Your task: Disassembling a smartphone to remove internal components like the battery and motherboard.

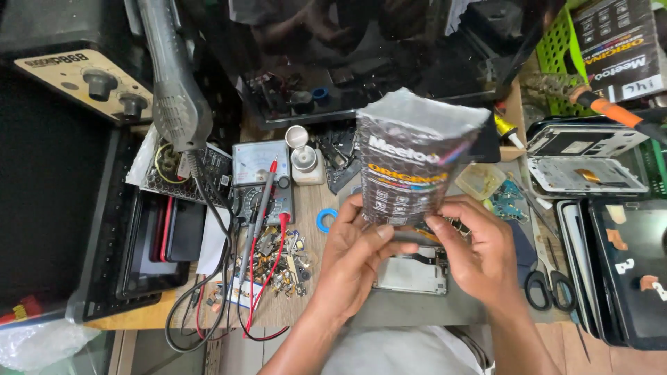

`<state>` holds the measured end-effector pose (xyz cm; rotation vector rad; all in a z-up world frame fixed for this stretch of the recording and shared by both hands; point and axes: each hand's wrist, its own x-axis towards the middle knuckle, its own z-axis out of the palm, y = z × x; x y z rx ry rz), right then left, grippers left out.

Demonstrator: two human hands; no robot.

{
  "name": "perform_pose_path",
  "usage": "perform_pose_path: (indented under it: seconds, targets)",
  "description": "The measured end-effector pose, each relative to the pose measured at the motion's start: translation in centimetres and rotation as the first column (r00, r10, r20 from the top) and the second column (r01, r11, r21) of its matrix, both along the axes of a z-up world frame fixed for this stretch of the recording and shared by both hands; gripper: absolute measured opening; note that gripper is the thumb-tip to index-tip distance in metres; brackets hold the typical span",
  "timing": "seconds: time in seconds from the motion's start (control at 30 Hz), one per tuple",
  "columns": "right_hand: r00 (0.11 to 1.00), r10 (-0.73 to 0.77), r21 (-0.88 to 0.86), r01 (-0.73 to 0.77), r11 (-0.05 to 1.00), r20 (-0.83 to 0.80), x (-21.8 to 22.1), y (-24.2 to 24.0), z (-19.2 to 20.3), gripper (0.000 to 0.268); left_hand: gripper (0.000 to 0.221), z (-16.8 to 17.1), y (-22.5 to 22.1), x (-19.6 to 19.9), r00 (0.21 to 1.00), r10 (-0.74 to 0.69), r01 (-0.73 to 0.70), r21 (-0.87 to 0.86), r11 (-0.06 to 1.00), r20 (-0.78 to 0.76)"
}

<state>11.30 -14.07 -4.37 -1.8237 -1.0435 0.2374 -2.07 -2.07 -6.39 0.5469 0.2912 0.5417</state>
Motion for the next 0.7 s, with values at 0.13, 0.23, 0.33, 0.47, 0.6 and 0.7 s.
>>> perform_pose_path:
  seconds: [0.13,0.23,0.33,0.47,0.6,0.7]
  targets:
    - [0.998,-0.056,-0.004,0.056,0.998,0.034,-0.3,-0.4,-0.8,0.018,0.030,-0.9,0.3,0.2,0.986,0.088,-0.085,0.026,0.996,-0.141]
    - [0.978,-0.168,0.095,0.180,0.979,-0.121,-0.4,-0.4,-1.7,0.014,0.005,-1.6,0.1,0.5,0.963,0.184,-0.178,0.049,0.983,-0.197]
    - [0.921,-0.078,0.217,0.172,0.961,-0.383,0.0,-0.3,-2.7,0.005,0.012,-1.9,0.0,0.4,0.956,0.206,-0.191,0.090,0.978,-0.208]
    - [0.893,-0.110,0.232,0.229,0.945,-0.436,0.0,-0.4,-2.8,0.006,0.010,-1.6,-0.2,0.3,0.961,0.223,-0.195,0.172,0.966,-0.161]
    - [0.930,-0.091,0.225,0.180,0.958,-0.356,0.1,-1.1,-4.2,0.015,0.008,-0.5,-0.2,-0.1,0.929,0.210,-0.134,0.253,0.958,-0.304]
    - [0.980,-0.119,0.239,0.156,0.958,-0.161,-0.3,-0.9,-2.9,0.012,0.010,-0.4,-0.3,-0.1,0.928,0.213,-0.135,0.257,0.957,-0.306]
